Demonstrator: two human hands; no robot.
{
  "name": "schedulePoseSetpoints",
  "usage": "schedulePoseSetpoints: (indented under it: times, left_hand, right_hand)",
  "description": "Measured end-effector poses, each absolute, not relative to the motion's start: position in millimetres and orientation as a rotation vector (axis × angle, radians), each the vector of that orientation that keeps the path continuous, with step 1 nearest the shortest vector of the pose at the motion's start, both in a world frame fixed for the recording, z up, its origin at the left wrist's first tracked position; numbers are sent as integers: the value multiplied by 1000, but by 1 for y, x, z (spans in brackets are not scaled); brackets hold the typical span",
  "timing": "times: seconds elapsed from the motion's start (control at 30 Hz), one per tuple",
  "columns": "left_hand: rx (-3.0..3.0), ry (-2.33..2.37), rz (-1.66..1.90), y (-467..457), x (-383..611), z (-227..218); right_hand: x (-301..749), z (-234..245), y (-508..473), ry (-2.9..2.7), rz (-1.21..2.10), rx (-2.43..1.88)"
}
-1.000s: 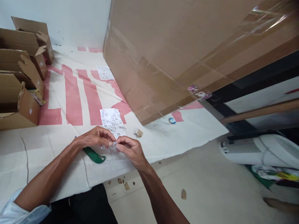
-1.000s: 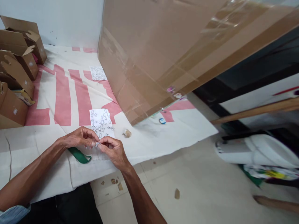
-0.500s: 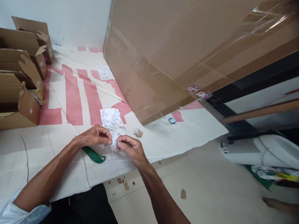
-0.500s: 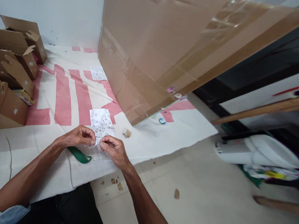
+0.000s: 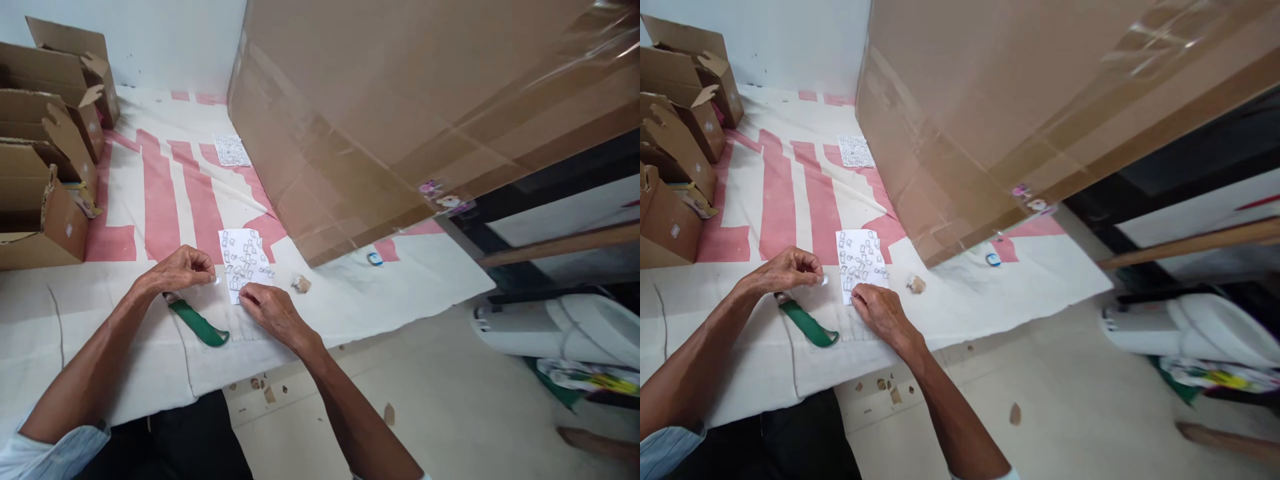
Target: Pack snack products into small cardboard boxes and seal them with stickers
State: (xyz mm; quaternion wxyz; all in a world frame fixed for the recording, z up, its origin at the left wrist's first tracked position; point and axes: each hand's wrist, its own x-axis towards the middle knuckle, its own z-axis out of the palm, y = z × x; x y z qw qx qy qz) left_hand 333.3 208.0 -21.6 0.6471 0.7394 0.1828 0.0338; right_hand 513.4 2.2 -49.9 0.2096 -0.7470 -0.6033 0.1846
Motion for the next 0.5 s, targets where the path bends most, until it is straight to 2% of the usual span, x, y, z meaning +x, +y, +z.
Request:
schedulePoseSetpoints:
  times: [0.23,0.5]
  left_hand:
    - [1665,426,97,209,332,-18]
    - [1647,418,107,206,332,-7]
  right_hand:
    - [513,-50,11,-1868,417,-2196]
    - [509,-62,11,-1808,287,-2253]
